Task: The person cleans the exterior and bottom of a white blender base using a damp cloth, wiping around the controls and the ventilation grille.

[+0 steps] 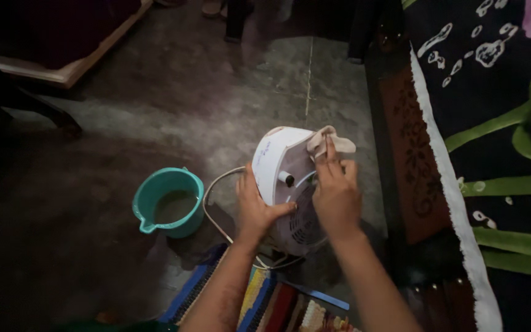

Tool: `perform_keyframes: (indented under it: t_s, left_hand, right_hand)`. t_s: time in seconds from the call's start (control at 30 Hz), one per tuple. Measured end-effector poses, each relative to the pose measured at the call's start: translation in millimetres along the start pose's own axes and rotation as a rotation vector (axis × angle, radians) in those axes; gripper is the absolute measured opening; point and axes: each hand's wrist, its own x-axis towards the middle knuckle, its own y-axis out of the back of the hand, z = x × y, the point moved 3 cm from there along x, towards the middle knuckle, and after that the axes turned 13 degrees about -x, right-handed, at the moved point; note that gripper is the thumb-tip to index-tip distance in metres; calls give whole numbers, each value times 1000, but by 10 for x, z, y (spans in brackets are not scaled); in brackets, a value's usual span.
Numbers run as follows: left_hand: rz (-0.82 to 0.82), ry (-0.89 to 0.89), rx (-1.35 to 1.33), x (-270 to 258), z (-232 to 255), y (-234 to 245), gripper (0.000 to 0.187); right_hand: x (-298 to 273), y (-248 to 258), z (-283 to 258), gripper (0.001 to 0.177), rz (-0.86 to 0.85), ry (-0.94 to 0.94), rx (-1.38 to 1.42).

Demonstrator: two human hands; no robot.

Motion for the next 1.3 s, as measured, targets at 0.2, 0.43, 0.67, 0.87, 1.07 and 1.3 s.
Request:
perform_keyframes:
  t_s: [0.2,0.43,0.67,0.87,1.07,1.3]
  left_hand:
    - [17,-11,-32,7,-24,-17,100]
    - [16,53,-48,-3,19,31,99]
    - [-4,17,3,3,12,14,99]
    - [-8,69,5,-31,32,88,110]
    - [-161,68,97,-146,-56,129,143]
    - [-257,237,107,-306,-285,135,150]
  right_hand:
    - [-237,27,-237,51,-7,116,164]
    - [-52,38,-119,57,30,37,16]
    - [-304,45,-138,45,-70,68,74]
    - [-464,184,-191,56,-121,58,139]
    - [-513,256,-143,45,-182,65,95]
    - [-795,328,-368,55,-253,70,181]
